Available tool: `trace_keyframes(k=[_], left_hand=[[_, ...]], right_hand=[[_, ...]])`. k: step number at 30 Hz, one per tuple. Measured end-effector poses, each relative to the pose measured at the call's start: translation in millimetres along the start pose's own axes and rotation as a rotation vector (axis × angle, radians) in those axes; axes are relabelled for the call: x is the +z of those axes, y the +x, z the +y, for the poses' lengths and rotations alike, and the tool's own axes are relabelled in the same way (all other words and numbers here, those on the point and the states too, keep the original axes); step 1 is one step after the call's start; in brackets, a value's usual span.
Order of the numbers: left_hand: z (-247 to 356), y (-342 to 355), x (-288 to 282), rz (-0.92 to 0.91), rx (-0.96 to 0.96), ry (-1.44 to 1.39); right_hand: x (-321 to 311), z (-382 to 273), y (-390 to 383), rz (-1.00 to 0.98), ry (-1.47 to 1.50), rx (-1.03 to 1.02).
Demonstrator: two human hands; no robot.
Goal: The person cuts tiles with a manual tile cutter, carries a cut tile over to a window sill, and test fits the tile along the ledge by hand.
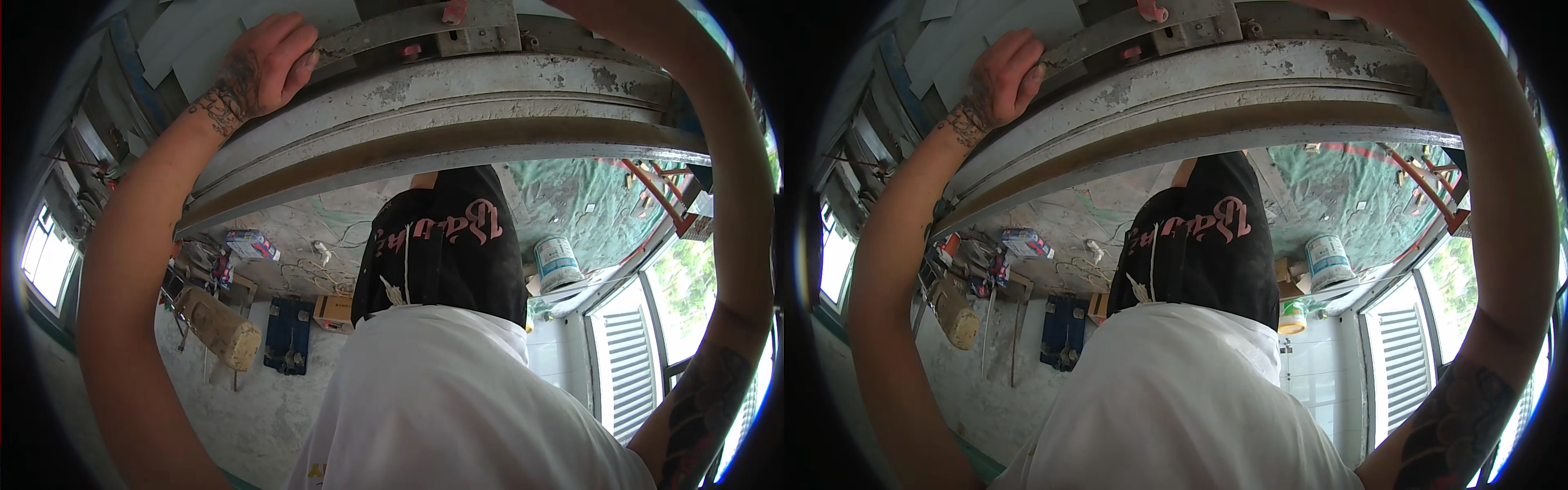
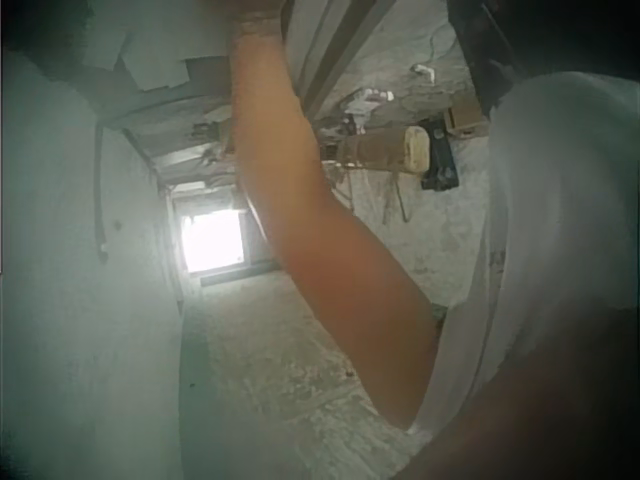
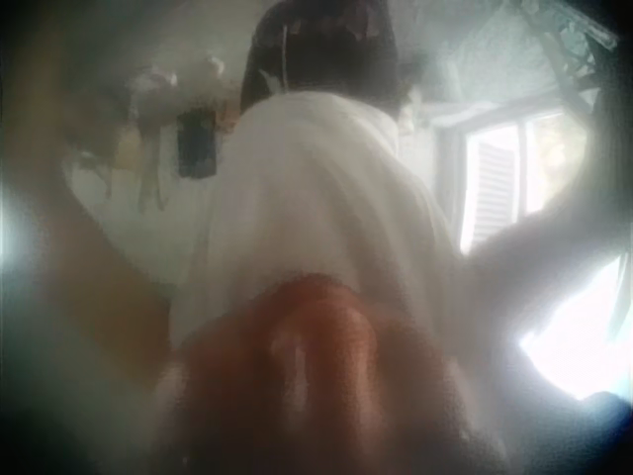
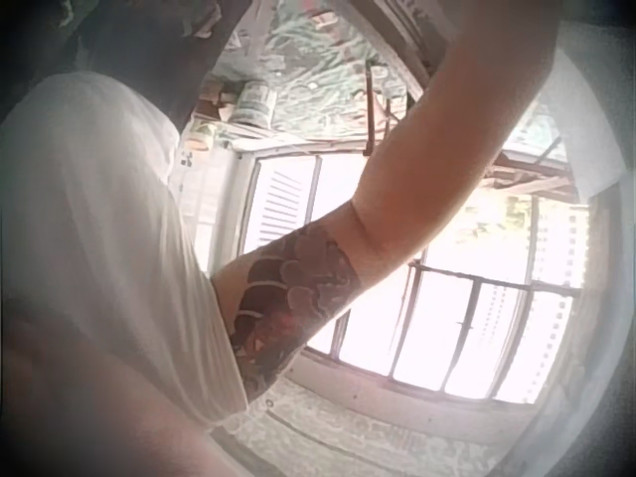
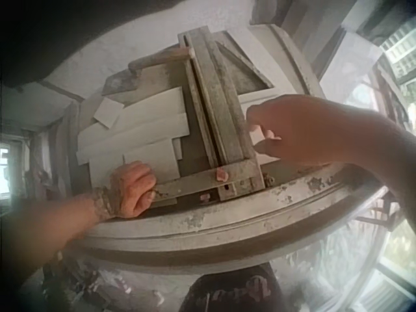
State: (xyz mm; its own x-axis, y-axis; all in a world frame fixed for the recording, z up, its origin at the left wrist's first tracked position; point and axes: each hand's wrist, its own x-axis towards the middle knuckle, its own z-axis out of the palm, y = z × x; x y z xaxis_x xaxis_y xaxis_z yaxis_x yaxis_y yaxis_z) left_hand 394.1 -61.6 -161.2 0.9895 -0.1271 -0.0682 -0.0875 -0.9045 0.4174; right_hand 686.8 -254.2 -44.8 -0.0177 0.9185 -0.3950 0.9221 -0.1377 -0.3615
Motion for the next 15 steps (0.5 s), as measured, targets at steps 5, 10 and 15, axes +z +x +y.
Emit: trace_keyframes(k=[5,10,15], left_hand=[[-2.2,-0.6,-0.2,-0.012,-0.002,0.002],[-2.1,1.8,0.1,0.002,0.001,-0.001],[-4.6,4.1,-2.4,0.004,0.016,-0.007]], right_hand=[[2.6,-18.1,8.9,0.206,-0.029,0.054],[1.5,-39.9,24.3,0.017,0.177,-0.089],[26.8,-44.1,40.4,0.097,0.211,-0.154]])
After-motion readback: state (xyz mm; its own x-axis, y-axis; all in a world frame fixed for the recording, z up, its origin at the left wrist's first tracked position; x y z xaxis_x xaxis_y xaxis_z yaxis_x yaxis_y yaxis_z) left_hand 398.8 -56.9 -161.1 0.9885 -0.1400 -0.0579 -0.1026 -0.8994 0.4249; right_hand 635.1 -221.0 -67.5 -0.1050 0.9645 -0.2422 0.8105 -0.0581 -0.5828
